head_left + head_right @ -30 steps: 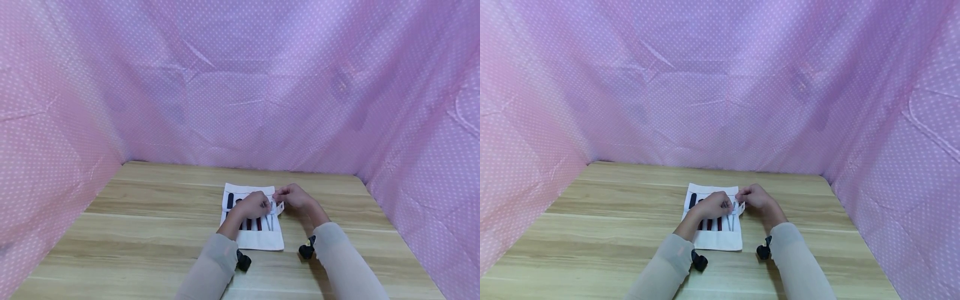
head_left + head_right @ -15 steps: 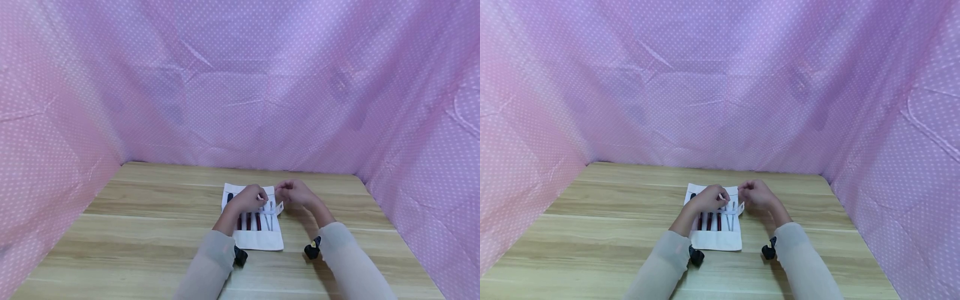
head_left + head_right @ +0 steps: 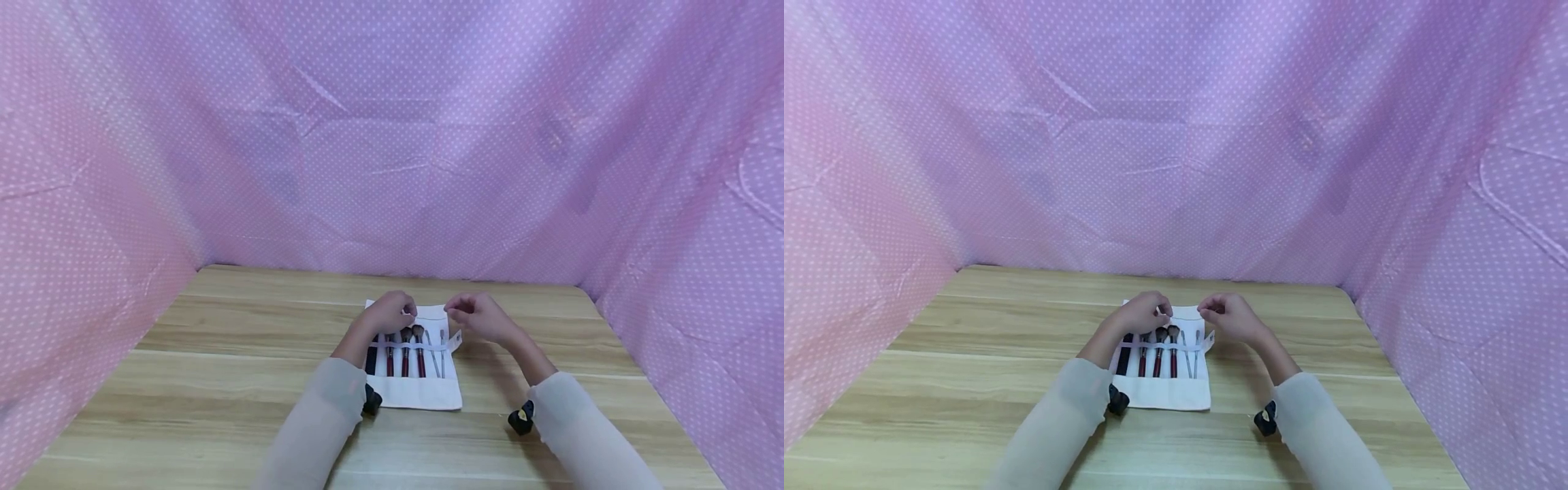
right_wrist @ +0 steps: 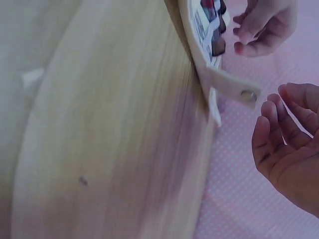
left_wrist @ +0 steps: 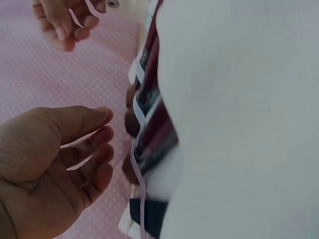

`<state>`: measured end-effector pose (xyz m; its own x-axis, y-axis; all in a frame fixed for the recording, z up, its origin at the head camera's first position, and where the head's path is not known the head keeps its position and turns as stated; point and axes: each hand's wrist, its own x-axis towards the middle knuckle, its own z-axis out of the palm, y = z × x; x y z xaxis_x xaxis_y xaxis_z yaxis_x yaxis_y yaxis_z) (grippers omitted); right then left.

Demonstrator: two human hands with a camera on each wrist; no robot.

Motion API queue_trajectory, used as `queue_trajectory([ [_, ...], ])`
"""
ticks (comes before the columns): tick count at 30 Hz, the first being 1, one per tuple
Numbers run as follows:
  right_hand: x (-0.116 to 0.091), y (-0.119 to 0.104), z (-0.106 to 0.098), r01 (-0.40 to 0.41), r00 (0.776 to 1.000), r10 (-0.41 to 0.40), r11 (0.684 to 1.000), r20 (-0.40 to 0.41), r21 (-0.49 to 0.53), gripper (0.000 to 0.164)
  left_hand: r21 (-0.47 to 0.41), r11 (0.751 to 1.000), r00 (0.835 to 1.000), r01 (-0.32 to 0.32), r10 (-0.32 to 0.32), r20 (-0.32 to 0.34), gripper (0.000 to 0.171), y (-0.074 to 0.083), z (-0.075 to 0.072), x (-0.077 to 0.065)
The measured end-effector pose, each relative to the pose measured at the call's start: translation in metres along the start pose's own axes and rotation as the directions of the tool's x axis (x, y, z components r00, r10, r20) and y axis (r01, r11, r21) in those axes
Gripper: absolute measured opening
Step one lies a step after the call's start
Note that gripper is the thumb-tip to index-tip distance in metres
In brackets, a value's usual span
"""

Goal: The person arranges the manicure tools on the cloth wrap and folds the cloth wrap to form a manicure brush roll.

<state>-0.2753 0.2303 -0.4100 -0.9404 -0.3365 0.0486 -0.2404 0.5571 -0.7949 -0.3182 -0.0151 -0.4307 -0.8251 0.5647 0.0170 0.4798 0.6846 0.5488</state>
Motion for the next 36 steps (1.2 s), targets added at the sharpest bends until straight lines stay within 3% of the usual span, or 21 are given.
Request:
queue_trajectory([
  [6, -0.01, -0.019, 0.013, 0.192, 0.981, -0.184, 0.968, 0.062, -0.162, 0.014, 0.083, 0.996, 1.0, 0.01, -0.011, 0.017, 0.015, -0.007, -0.007, -0.002],
  [12, -0.023, -0.03, 0.03, 0.355, 0.934, -0.317, 0.872, 0.164, -0.338, 0.029, 0.215, 0.976, 0.998, -0.021, 0.008, 0.063, 0.028, -0.012, -0.015, -0.002],
  [16, -0.033, -0.035, 0.044, 0.414, 0.91, -0.35, 0.806, 0.224, -0.422, 0.037, 0.291, 0.954, 0.995, -0.071, 0.046, 0.092, 0.035, -0.019, -0.014, -0.002],
  [23, -0.05, -0.041, 0.065, 0.497, 0.868, -0.378, 0.646, 0.322, -0.58, 0.044, 0.395, 0.908, 0.985, -0.14, 0.088, 0.146, 0.041, -0.03, -0.01, -0.008],
  [27, -0.057, -0.041, 0.074, 0.543, 0.837, -0.385, 0.496, 0.388, -0.678, 0.051, 0.454, 0.876, 0.979, -0.16, 0.082, 0.187, 0.046, -0.033, -0.007, -0.014],
  [30, -0.06, -0.04, 0.079, 0.567, 0.817, -0.391, 0.411, 0.423, -0.714, 0.055, 0.483, 0.856, 0.974, -0.182, 0.088, 0.209, 0.049, -0.035, -0.005, -0.017],
  [36, -0.066, -0.037, 0.085, 0.578, 0.813, -0.363, 0.4, 0.456, -0.711, 0.052, 0.517, 0.833, 0.972, -0.197, 0.096, 0.215, 0.053, -0.04, -0.002, -0.021],
])
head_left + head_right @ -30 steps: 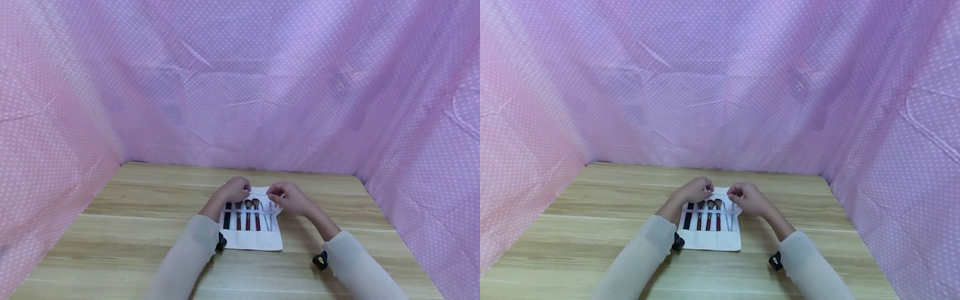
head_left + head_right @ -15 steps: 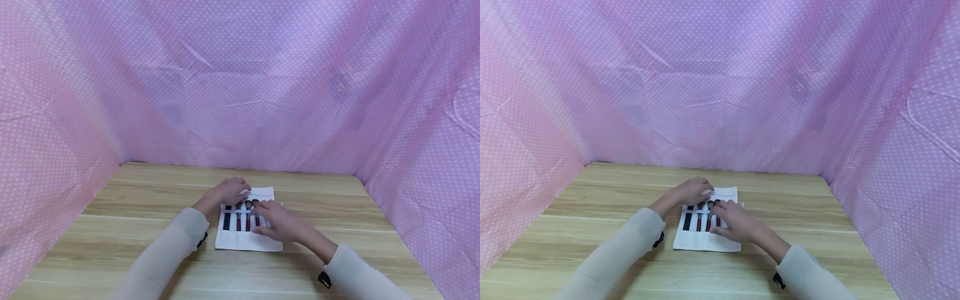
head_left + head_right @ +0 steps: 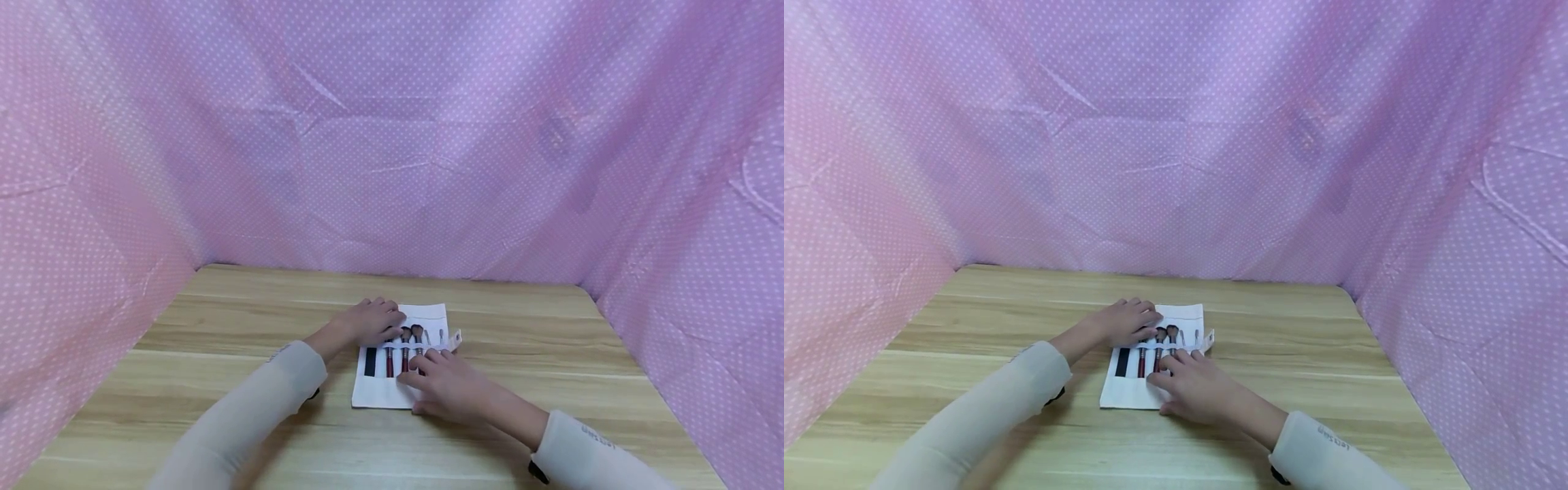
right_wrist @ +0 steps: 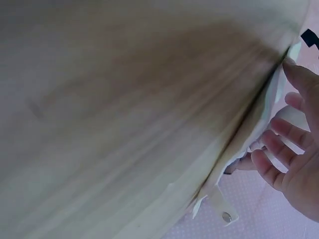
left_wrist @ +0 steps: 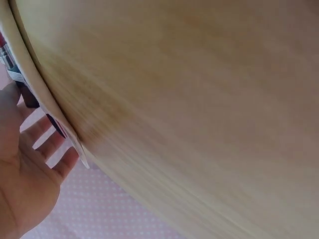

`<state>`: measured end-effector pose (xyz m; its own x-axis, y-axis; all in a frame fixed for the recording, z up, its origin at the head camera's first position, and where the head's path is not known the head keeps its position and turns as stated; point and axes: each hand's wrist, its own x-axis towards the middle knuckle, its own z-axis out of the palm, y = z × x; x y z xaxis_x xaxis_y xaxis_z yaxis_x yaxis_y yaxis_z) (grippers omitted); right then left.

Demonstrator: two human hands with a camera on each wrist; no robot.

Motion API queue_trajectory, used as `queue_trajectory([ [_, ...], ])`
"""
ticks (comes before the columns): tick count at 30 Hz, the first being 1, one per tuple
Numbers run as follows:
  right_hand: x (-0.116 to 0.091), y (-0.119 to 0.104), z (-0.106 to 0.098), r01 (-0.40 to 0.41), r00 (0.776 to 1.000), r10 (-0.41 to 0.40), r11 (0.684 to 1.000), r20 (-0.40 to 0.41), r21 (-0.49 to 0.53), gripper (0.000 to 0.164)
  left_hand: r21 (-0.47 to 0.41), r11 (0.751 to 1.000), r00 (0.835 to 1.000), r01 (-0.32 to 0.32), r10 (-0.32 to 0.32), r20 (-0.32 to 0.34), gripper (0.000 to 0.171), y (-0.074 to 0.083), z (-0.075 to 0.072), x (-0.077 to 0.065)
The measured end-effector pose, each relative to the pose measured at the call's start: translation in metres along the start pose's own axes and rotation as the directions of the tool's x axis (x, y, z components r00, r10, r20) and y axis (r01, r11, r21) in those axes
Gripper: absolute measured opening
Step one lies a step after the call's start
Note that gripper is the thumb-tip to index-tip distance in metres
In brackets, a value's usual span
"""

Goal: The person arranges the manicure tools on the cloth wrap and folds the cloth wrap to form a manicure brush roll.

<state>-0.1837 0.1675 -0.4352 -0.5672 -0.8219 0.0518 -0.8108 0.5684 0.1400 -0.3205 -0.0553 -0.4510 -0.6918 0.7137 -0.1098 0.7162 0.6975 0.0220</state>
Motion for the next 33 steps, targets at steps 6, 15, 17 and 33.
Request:
queue_trajectory([
  [6, -0.003, 0.001, 0.003, 0.012, 1.0, -0.012, 1.0, 0.026, 0.001, 0.049, 0.005, 1.0, 1.0, 0.016, -0.016, 0.003, 0.056, 0.0, -0.001, -0.004],
  [15, -0.012, 0.016, 0.008, 0.026, 1.0, -0.026, 0.999, 0.002, 0.035, 0.048, 0.033, 0.998, 0.998, 0.061, -0.061, -0.002, 0.062, 0.0, 0.002, -0.017],
  [17, -0.015, 0.022, 0.009, 0.023, 1.0, -0.023, 0.999, -0.005, 0.041, 0.049, 0.04, 0.996, 0.997, 0.074, -0.074, -0.007, 0.064, 0.002, 0.003, -0.022],
  [33, -0.024, 0.036, -0.004, -0.085, 0.995, 0.081, 0.992, 0.053, 0.09, 0.044, 0.026, 0.998, 0.992, -0.06, 0.063, -0.107, 0.046, 0.001, 0.0, -0.053],
])
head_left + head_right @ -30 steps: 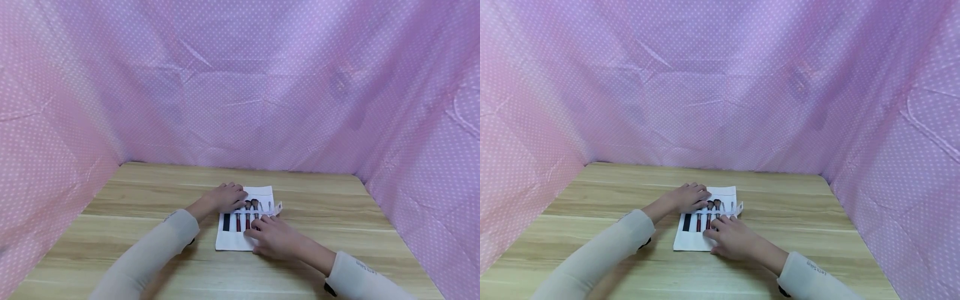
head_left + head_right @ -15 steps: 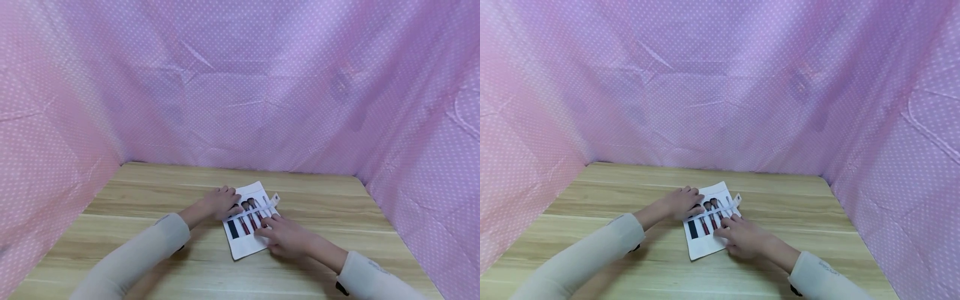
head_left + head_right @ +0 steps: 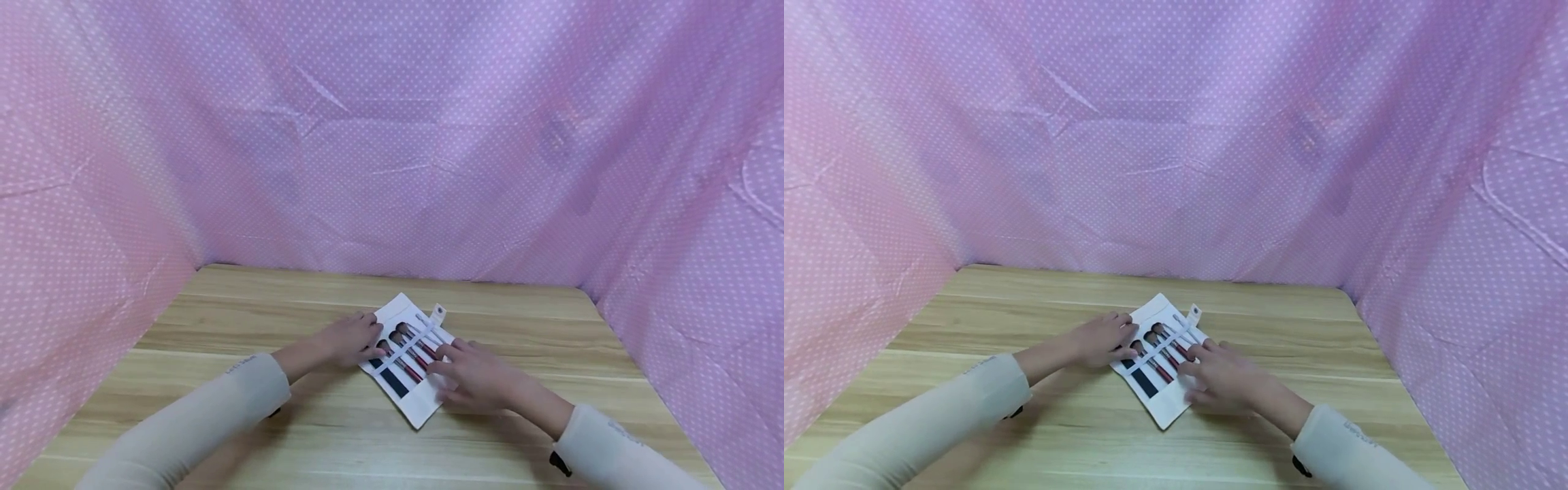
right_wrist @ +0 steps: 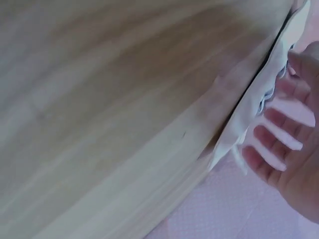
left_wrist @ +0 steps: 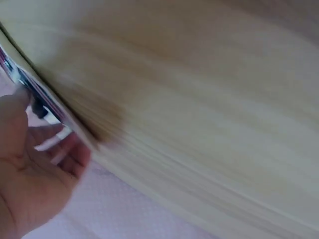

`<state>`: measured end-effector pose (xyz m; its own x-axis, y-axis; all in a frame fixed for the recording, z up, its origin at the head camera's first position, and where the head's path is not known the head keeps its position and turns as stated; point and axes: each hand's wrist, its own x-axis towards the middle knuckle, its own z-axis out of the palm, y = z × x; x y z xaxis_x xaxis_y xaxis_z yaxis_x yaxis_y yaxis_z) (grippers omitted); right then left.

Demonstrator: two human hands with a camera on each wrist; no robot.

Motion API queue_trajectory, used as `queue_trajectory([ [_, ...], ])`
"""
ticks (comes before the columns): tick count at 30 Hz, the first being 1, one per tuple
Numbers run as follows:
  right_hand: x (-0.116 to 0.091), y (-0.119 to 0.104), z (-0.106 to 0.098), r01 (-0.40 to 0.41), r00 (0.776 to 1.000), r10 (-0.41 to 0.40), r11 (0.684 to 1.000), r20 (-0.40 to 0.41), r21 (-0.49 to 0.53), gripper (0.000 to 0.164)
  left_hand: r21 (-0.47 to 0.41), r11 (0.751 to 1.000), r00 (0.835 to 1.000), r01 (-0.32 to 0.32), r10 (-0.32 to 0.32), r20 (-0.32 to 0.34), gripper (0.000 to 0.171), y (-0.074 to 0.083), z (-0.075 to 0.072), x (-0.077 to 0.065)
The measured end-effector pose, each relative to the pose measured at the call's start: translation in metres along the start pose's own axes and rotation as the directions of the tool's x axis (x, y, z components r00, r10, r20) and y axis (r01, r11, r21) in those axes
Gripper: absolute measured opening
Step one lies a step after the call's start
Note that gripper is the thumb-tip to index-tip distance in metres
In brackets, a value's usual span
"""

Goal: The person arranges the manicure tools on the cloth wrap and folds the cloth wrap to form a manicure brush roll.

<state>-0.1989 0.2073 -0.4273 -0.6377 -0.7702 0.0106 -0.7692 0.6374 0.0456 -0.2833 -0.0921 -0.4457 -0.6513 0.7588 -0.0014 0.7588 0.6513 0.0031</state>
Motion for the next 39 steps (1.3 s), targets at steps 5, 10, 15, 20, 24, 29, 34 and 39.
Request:
queue_trajectory([
  [5, 0.005, -0.016, 0.004, -0.056, 0.998, 0.056, 0.998, 0.011, -0.018, 0.058, -0.032, 0.981, 0.981, -0.192, 0.192, -0.017, 0.052, -0.018, 0.001, -0.003],
  [10, 0.006, -0.024, 0.008, -0.114, 0.993, 0.113, 0.993, 0.032, 0.026, 0.053, -0.057, 0.973, 0.975, -0.223, 0.223, -0.006, 0.049, -0.021, 0.003, -0.007],
  [15, 0.003, -0.014, 0.009, -0.1, 0.995, 0.099, 0.992, 0.024, 0.07, 0.044, -0.045, 0.981, 0.982, -0.189, 0.189, 0.008, 0.049, -0.016, 0.006, -0.014],
  [20, -0.003, 0.007, 0.007, -0.058, 0.998, 0.052, 0.984, 0.039, 0.17, 0.043, -0.073, 0.987, 0.989, -0.145, 0.145, -0.004, 0.046, -0.002, 0.007, -0.029],
  [24, -0.008, 0.026, 0.005, -0.033, 0.999, 0.026, 0.976, 0.033, 0.214, 0.044, -0.101, 0.987, 0.992, -0.125, 0.124, -0.017, 0.043, 0.014, 0.006, -0.039],
  [29, -0.009, 0.038, 0.006, 0.007, 1.0, -0.005, 0.978, -0.007, 0.207, 0.048, -0.106, 0.986, 0.992, -0.125, 0.125, -0.008, 0.045, 0.025, 0.004, -0.044],
  [34, -0.009, 0.032, 0.006, -0.041, 0.999, 0.038, 0.981, 0.019, 0.188, 0.043, -0.018, 0.983, 0.984, -0.181, 0.181, 0.003, 0.047, 0.021, 0.001, -0.043],
  [39, -0.012, 0.018, 0.009, -0.112, 0.993, 0.106, 0.985, 0.056, 0.133, 0.074, -0.004, 0.971, 0.971, -0.238, 0.238, 0.013, 0.054, 0.013, 0.005, -0.044],
])
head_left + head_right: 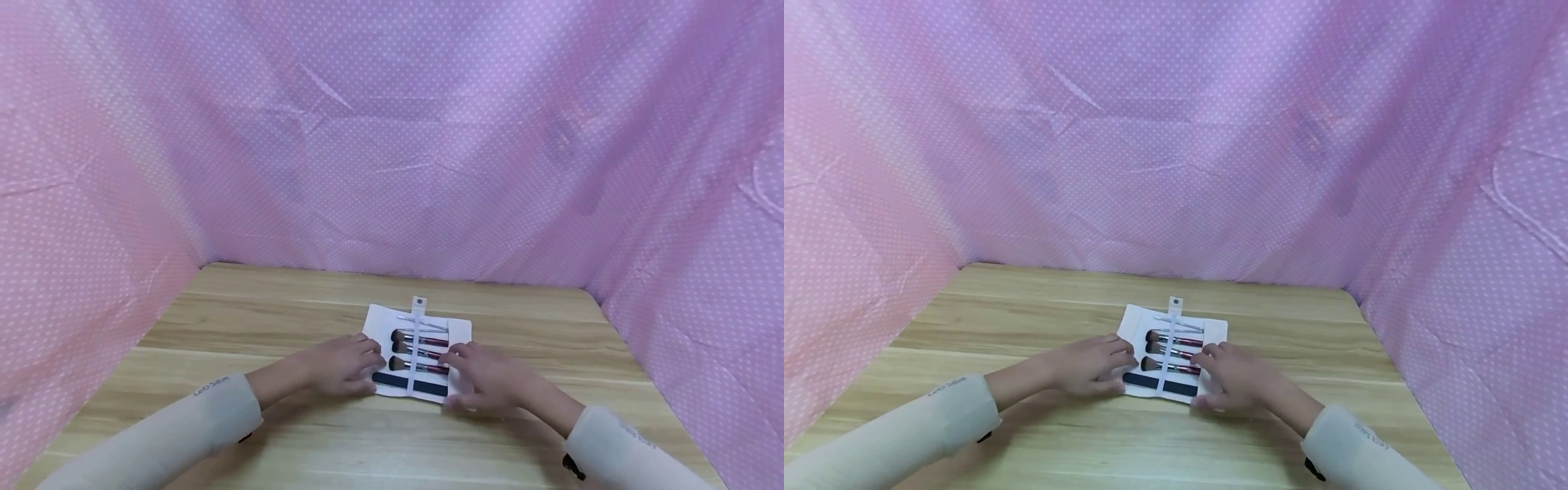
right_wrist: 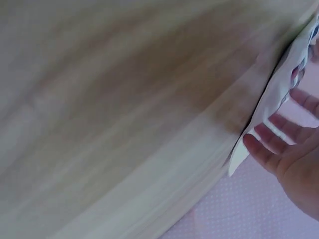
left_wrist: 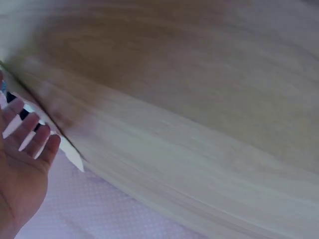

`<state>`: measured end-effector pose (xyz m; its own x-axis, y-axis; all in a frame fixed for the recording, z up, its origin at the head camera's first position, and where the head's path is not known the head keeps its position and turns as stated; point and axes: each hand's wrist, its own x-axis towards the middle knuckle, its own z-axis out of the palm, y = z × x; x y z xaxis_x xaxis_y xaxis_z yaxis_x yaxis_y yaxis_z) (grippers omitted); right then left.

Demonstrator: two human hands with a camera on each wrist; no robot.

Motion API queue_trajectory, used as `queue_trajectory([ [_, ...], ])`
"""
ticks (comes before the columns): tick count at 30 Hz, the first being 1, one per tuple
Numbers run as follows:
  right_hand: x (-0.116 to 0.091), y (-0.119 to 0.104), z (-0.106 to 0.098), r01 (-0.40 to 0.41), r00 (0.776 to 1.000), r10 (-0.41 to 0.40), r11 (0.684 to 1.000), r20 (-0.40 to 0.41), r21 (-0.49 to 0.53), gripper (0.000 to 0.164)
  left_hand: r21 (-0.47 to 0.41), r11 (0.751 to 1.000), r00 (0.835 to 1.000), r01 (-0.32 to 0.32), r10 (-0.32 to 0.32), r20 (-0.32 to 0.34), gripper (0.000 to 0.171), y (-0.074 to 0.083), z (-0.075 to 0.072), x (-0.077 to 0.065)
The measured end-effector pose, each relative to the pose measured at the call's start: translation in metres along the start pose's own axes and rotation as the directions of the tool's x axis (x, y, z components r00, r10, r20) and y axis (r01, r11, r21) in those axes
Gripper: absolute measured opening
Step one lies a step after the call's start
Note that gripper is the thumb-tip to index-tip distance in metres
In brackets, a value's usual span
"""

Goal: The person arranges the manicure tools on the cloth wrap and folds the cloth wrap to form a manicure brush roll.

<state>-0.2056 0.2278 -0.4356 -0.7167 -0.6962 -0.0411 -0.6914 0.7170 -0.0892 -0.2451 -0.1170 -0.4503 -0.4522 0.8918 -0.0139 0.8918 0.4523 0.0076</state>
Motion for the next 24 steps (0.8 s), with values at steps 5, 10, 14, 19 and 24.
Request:
queue_trajectory([
  [5, -0.004, -0.005, -0.001, -0.013, 0.999, 0.014, 1.0, 0.044, -0.007, 0.086, -0.002, 1.0, 1.0, -0.021, 0.021, -0.002, 0.059, 0.003, 0.002, -0.004],
  [10, -0.011, 0.001, -0.006, -0.018, 0.996, 0.018, 1.0, 0.084, -0.001, 0.076, -0.004, 0.999, 0.999, -0.054, 0.054, 0.002, 0.057, 0.012, -0.001, -0.004],
  [14, -0.015, 0.003, -0.009, 0.0, 0.996, 0.0, 1.0, 0.092, 0.0, 0.075, -0.004, 0.999, 0.999, -0.049, 0.049, 0.01, 0.055, 0.016, -0.003, -0.004],
  [19, -0.019, 0.001, -0.01, 0.021, 0.997, -0.019, 1.0, 0.077, -0.021, 0.073, -0.027, 0.999, 0.999, -0.038, 0.038, 0.013, 0.056, 0.017, -0.002, -0.006],
  [24, -0.024, -0.003, -0.01, 0.006, 0.997, -0.004, 1.0, 0.083, -0.024, 0.072, -0.076, 0.996, 0.999, -0.049, 0.049, 0.0, 0.057, 0.02, -0.002, -0.01],
])
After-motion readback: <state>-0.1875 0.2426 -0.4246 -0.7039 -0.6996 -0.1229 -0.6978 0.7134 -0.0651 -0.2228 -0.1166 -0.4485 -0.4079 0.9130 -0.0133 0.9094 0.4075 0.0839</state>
